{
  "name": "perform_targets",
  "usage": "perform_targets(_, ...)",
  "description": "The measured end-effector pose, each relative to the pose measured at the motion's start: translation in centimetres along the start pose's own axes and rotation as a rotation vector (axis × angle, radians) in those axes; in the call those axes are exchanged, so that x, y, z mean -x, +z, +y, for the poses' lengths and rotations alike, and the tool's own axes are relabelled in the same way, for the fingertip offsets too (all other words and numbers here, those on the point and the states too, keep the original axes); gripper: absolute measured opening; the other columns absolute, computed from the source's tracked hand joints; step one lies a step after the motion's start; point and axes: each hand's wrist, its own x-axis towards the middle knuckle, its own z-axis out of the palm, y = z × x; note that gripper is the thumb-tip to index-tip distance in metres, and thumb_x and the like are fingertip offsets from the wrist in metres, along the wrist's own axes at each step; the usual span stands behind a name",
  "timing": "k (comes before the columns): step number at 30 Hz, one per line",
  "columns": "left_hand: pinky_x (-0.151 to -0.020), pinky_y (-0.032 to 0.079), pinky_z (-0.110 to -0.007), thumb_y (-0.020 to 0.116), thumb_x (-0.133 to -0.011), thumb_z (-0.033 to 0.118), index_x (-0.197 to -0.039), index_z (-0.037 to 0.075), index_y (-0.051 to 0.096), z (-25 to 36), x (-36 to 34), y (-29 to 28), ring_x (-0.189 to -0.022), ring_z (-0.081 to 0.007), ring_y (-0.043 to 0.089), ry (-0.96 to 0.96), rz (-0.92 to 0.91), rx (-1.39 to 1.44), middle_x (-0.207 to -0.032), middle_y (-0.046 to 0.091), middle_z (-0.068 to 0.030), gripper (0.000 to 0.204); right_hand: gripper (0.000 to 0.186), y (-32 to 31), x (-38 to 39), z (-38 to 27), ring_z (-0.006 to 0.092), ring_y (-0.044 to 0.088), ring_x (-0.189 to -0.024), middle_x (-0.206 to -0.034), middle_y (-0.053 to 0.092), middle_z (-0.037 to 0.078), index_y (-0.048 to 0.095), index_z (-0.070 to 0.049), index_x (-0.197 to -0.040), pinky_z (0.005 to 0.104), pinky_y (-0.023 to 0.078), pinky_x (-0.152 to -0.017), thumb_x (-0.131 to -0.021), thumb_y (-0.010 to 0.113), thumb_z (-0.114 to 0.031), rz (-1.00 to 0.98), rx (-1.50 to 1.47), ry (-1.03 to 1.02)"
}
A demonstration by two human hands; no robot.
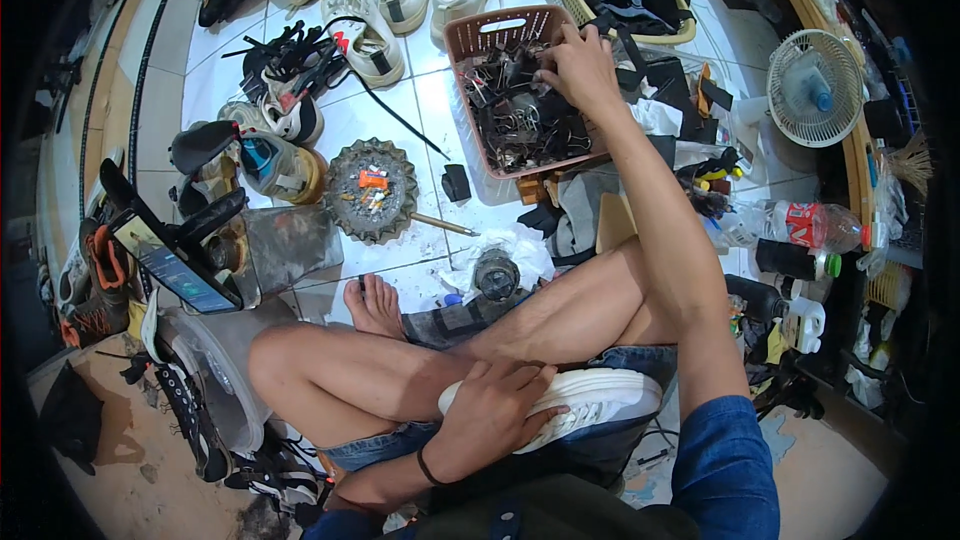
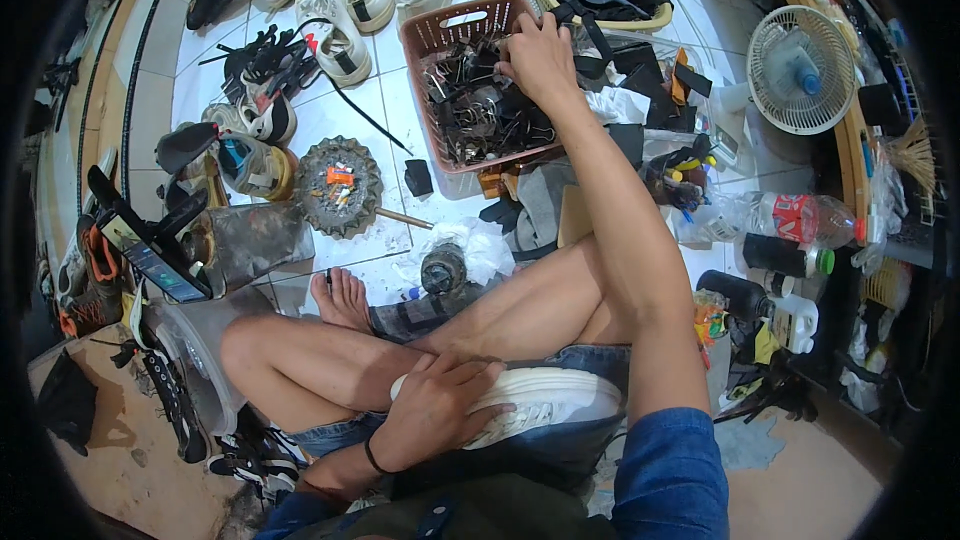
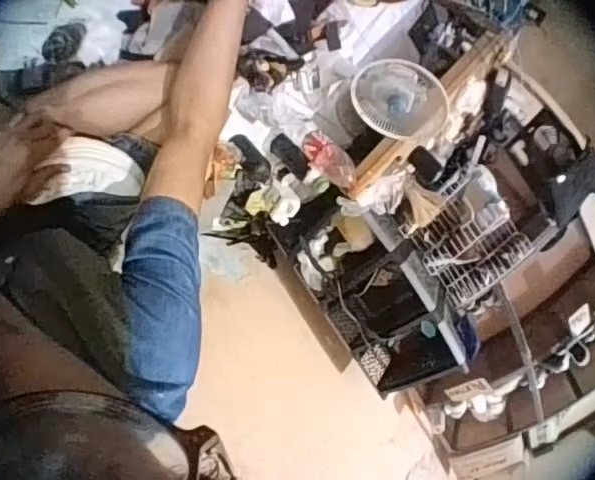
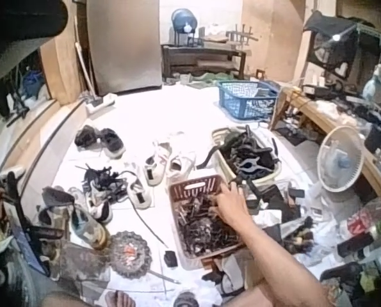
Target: Repairing a white sneaker using clamps and binder clips.
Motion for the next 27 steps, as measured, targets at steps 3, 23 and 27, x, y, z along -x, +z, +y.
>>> perform_targets(3, -0.082, 0.046, -0.038, 0.077, -0.083, 0.037, -0.117, 0.005, 0.068, 0.2, 0.1, 0.2, -0.099, -0.025, 0.062, -0.013, 0.001, 0.001, -0.101, 0.069, -0.0065, 0.048, 0.049, 0.0, 0.4, -0.4, 0.0341, 0.05, -0.127, -0.128, 0.061, 0.007, 0.072, -0.009, -0.114, 0.0505, 0.043, -0.1, -0.072, 0.086, -0.03, 0.066, -0.082, -0.135)
perform_targets(23, -0.085, 0.044, -0.043, 0.075, -0.084, 0.039, -0.12, 0.008, 0.068, 2.2, 3.9, 3.0, -0.096, -0.0269, 0.06, -0.018, 0.183, -0.159, -0.097, 0.069, -0.0064, 0.048, 0.038, 4.7, -2.2, -0.7, 0.0382, 0.043, -0.136, -0.139, 0.056, 0.016, 0.074, -0.009, -0.11, 0.0605, 0.036, -0.107, -0.083, 0.075, -0.035, 0.309, 0.072, -0.057)
perform_targets(27, -0.08, 0.045, -0.04, 0.081, -0.078, 0.034, -0.119, 0.007, 0.069, 2.0, 3.6, 3.5, -0.091, -0.0266, 0.06, 0.072, 0.28, -0.208, -0.095, 0.067, -0.0064, 0.05, 0.023, 0.8, -2.0, 2.7, 0.0292, 0.067, -0.088, -0.092, 0.068, 0.013, 0.071, -0.007, -0.085, 0.0451, 0.054, -0.071, -0.086, 0.078, -0.029, 0.254, -0.322, -0.127)
